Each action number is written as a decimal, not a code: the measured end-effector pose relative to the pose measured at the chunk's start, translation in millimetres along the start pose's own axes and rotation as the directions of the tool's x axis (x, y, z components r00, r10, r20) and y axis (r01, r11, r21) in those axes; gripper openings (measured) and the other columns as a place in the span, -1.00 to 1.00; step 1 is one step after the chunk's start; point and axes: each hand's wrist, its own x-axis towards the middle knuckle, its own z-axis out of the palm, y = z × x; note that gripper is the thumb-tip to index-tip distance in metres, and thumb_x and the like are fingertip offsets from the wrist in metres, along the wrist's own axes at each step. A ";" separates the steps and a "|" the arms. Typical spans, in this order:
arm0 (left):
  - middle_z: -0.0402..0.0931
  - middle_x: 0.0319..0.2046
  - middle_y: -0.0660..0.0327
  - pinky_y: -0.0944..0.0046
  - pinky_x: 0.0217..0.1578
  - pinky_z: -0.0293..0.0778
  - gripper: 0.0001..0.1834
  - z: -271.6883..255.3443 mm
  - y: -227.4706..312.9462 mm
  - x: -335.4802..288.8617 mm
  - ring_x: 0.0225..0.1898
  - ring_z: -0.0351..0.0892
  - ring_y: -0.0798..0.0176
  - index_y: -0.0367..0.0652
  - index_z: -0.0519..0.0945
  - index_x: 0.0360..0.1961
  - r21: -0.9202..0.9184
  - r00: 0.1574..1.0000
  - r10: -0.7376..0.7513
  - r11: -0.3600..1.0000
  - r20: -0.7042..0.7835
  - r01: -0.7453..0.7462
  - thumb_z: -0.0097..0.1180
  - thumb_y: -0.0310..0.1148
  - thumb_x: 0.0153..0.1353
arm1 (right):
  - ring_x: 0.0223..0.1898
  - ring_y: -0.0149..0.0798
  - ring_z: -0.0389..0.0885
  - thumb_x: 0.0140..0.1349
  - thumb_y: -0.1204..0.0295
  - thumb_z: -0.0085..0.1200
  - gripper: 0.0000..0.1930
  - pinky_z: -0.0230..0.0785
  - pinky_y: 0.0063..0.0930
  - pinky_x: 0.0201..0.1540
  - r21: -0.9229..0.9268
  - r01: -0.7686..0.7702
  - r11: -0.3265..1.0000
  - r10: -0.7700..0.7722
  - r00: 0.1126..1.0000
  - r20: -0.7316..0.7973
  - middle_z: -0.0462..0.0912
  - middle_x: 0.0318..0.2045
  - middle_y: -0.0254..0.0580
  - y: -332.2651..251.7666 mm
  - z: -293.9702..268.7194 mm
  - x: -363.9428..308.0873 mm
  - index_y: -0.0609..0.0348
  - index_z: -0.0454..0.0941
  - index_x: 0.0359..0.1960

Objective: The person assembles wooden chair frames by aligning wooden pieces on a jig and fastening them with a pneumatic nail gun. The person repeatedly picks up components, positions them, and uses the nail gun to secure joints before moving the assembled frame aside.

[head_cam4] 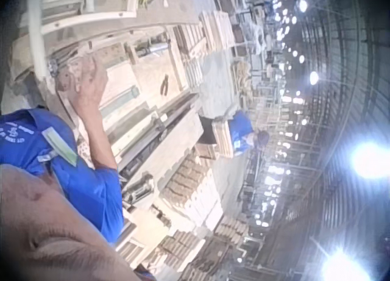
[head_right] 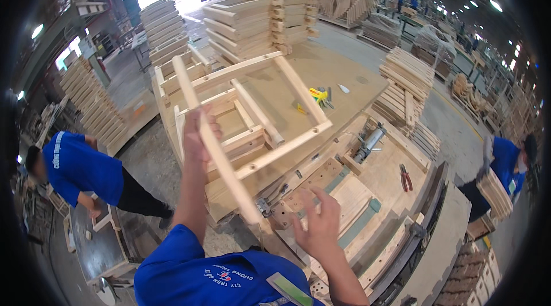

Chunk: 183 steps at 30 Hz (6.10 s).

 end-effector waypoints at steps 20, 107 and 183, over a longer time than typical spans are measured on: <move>0.43 -0.55 0.31 0.35 -0.64 0.51 -0.41 -197.7 118.7 84.5 -0.62 0.49 0.39 -0.28 0.45 -0.10 -0.157 0.934 -0.349 0.929 -0.075 0.335 0.18 0.14 0.38 | 0.06 0.16 0.64 0.23 0.44 0.38 -0.45 0.57 -0.10 0.11 -0.048 -0.424 0.905 0.407 0.825 0.391 0.55 0.17 0.14 81.3 14.3 -89.3 0.21 0.53 0.27; 0.61 -0.16 0.09 -0.07 0.06 0.49 -0.68 27.0 -302.1 -197.3 0.02 0.63 -0.05 -0.07 0.55 -0.14 0.340 -0.083 -0.693 0.450 0.716 -0.826 0.39 -0.22 0.18 | -0.57 -0.39 0.57 0.53 -0.24 0.02 -0.41 0.46 -0.46 -0.55 0.965 -0.245 -0.090 0.974 0.183 0.137 0.58 -0.50 -0.38 160.5 -98.8 -197.8 0.09 0.58 0.05; 0.63 -0.10 0.06 -0.09 0.14 0.55 -0.78 -40.4 -228.6 -124.4 0.05 0.60 -0.11 -0.24 0.69 -0.13 0.505 0.486 -0.167 0.094 0.858 -0.858 0.34 -0.51 0.17 | 0.45 0.19 0.30 0.49 0.09 0.00 -0.44 -0.01 0.24 0.51 -0.499 -0.586 0.639 0.719 0.685 0.116 0.46 0.36 0.13 117.1 96.7 -177.7 0.19 0.49 0.37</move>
